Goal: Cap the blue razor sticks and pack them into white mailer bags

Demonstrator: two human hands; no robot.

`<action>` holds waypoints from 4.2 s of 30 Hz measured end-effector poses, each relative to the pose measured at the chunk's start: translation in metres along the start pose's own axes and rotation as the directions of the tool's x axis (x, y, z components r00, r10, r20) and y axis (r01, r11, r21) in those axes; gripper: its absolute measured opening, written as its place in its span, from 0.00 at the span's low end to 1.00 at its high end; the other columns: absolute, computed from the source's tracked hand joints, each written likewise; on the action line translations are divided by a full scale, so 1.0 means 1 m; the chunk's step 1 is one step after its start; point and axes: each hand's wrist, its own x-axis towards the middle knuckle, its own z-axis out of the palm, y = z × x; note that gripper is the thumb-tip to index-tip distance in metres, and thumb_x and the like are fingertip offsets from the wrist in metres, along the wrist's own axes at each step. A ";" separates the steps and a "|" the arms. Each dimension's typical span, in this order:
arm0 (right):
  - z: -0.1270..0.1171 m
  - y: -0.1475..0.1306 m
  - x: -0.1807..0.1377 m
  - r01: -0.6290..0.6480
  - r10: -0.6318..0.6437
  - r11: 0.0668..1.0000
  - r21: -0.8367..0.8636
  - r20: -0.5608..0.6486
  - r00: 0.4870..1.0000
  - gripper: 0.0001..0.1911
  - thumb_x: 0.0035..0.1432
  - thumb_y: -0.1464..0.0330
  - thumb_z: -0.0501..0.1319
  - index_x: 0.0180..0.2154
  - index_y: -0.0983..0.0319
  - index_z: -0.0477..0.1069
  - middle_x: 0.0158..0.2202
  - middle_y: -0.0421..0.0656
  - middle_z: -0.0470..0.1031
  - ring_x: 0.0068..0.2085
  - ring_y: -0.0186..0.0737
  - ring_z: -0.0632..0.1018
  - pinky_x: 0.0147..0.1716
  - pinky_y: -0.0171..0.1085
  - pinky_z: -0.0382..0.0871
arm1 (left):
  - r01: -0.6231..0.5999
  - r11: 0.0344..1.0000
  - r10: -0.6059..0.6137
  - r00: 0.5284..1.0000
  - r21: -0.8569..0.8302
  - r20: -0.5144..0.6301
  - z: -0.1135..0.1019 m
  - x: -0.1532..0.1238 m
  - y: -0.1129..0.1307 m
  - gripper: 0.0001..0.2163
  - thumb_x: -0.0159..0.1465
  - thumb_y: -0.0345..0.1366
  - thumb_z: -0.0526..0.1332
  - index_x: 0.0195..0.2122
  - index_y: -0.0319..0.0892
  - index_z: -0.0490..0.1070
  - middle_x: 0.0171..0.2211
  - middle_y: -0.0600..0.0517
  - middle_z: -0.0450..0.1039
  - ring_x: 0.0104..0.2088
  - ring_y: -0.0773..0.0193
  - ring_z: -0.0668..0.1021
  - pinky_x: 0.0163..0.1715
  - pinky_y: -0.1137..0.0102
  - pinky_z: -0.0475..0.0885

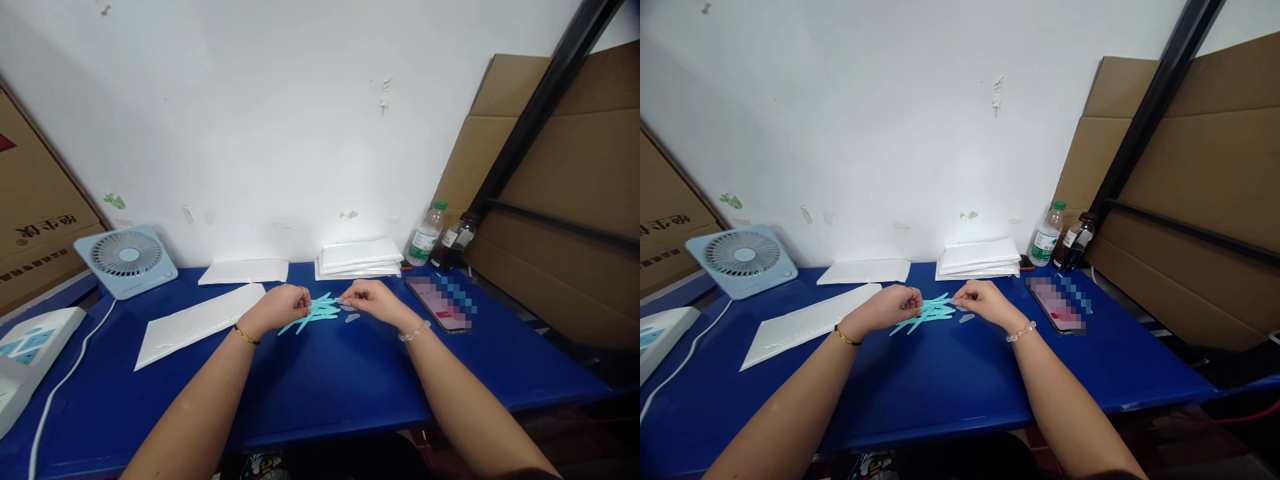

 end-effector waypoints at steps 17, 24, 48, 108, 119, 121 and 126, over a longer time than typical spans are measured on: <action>-0.012 0.008 -0.005 0.004 0.022 0.980 -0.197 0.130 0.991 0.07 0.53 0.66 0.63 0.33 0.62 0.77 0.33 0.43 0.75 0.31 0.35 0.76 0.31 0.33 0.68 | 0.067 0.991 -0.069 0.998 0.118 0.012 0.024 0.009 0.011 0.14 0.53 0.49 0.63 0.33 0.44 0.72 0.33 0.51 0.75 0.32 0.61 0.75 0.26 0.72 0.61; 0.000 0.016 0.000 0.070 0.029 0.906 -0.417 0.225 0.974 0.02 0.48 0.71 0.65 0.28 0.62 0.74 0.30 0.41 0.72 0.28 0.34 0.72 0.27 0.31 0.62 | 0.156 0.940 -0.149 0.988 0.303 -0.047 0.030 0.015 -0.004 0.04 0.54 0.35 0.60 0.29 0.42 0.71 0.32 0.49 0.75 0.32 0.60 0.75 0.25 0.71 0.60; -0.006 0.014 0.007 -0.111 0.218 0.818 0.564 -0.125 0.968 0.17 0.48 0.56 0.67 0.31 0.63 0.68 0.26 0.42 0.76 0.24 0.33 0.75 0.24 0.33 0.69 | 0.043 0.924 -0.079 0.994 -0.379 -0.080 0.012 0.011 -0.010 0.14 0.64 0.45 0.47 0.36 0.42 0.67 0.35 0.52 0.70 0.31 0.65 0.69 0.31 0.71 0.63; 0.002 0.024 0.003 -0.026 0.060 0.831 -0.556 0.043 0.997 0.03 0.47 0.75 0.60 0.25 0.62 0.68 0.29 0.43 0.72 0.28 0.35 0.70 0.26 0.33 0.59 | 0.134 0.945 -0.138 0.990 -0.297 0.009 0.024 0.011 -0.004 0.03 0.57 0.33 0.51 0.30 0.43 0.63 0.26 0.52 0.71 0.26 0.63 0.73 0.25 0.71 0.62; 0.001 0.015 0.006 -0.066 0.074 0.994 0.090 -0.077 0.994 0.15 0.58 0.58 0.57 0.37 0.63 0.74 0.28 0.43 0.73 0.26 0.33 0.69 0.25 0.33 0.63 | 0.075 0.936 -0.085 0.996 -0.345 -0.014 0.023 0.014 -0.007 0.05 0.57 0.36 0.52 0.32 0.42 0.63 0.24 0.56 0.62 0.24 0.67 0.63 0.24 0.72 0.59; 0.002 0.015 0.006 -0.066 0.074 0.991 0.116 -0.066 0.995 0.15 0.58 0.58 0.58 0.38 0.63 0.75 0.29 0.44 0.74 0.27 0.34 0.69 0.26 0.33 0.64 | 0.074 0.939 -0.082 0.997 -0.336 -0.010 0.021 0.013 -0.005 0.04 0.57 0.35 0.52 0.32 0.42 0.63 0.24 0.56 0.62 0.25 0.67 0.63 0.25 0.72 0.59; 0.005 0.011 0.006 -0.069 0.077 0.983 0.168 -0.042 0.996 0.16 0.56 0.57 0.60 0.38 0.63 0.75 0.30 0.44 0.75 0.28 0.34 0.71 0.29 0.35 0.67 | 0.060 0.942 -0.069 0.998 -0.331 -0.015 0.020 0.012 -0.004 0.05 0.58 0.36 0.51 0.32 0.42 0.63 0.24 0.56 0.62 0.25 0.67 0.64 0.26 0.72 0.60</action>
